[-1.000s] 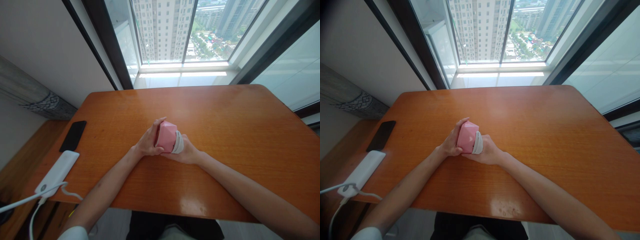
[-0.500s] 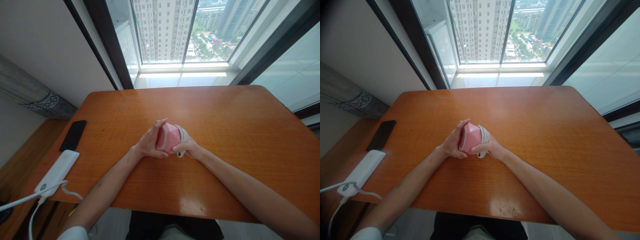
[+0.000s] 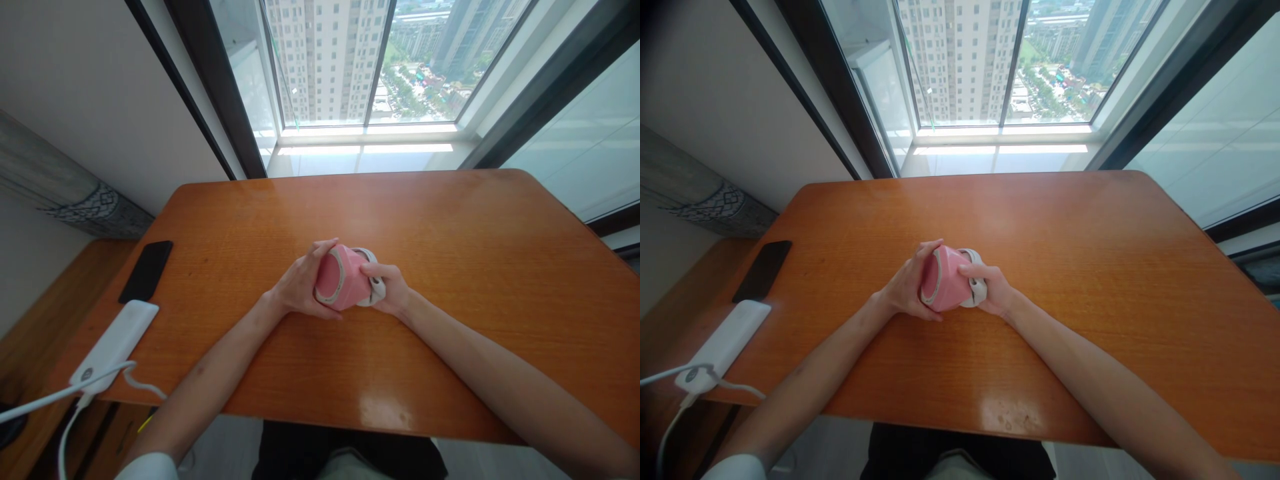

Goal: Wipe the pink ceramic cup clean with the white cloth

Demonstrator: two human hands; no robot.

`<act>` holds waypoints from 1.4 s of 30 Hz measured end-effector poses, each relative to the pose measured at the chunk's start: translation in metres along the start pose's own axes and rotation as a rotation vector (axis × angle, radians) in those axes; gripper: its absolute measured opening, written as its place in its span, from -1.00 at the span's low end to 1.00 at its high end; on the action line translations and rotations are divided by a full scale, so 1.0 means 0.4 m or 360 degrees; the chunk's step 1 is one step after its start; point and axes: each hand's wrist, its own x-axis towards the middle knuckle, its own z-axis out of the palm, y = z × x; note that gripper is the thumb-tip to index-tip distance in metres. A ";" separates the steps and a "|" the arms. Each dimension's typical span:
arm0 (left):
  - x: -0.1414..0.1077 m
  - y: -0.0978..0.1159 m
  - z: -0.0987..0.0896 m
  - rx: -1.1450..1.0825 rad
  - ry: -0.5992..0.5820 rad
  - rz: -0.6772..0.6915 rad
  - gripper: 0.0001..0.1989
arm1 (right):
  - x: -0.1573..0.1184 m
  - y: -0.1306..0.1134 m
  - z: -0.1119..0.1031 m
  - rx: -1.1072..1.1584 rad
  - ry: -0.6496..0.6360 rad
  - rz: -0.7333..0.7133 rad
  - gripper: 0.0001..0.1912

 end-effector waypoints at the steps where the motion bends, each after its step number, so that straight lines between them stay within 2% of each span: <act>1: 0.000 0.003 0.000 0.0005 -0.0012 -0.0011 0.57 | 0.001 0.002 -0.003 0.0063 0.0022 0.0000 -0.54; 7: 0.001 0.015 -0.001 0.0102 -0.0038 -0.0097 0.52 | 0.002 0.011 -0.006 0.0299 0.0030 0.0011 -0.58; 17: -0.005 0.009 -0.002 0.0114 0.0000 -0.0125 0.44 | 0.006 0.020 0.012 0.0177 0.0036 -0.0082 -0.45; 23: -0.006 0.006 -0.001 0.0151 0.0003 -0.0120 0.41 | 0.005 0.025 0.015 0.0124 0.0086 -0.0088 -0.45; 33: -0.008 0.003 0.000 0.0122 0.0017 -0.0113 0.38 | 0.003 0.029 0.018 0.0091 0.0325 -0.0135 -0.45; 42: -0.005 0.001 0.000 0.0144 0.0026 -0.0098 0.36 | 0.004 0.030 0.022 0.0110 0.0294 -0.0141 -0.43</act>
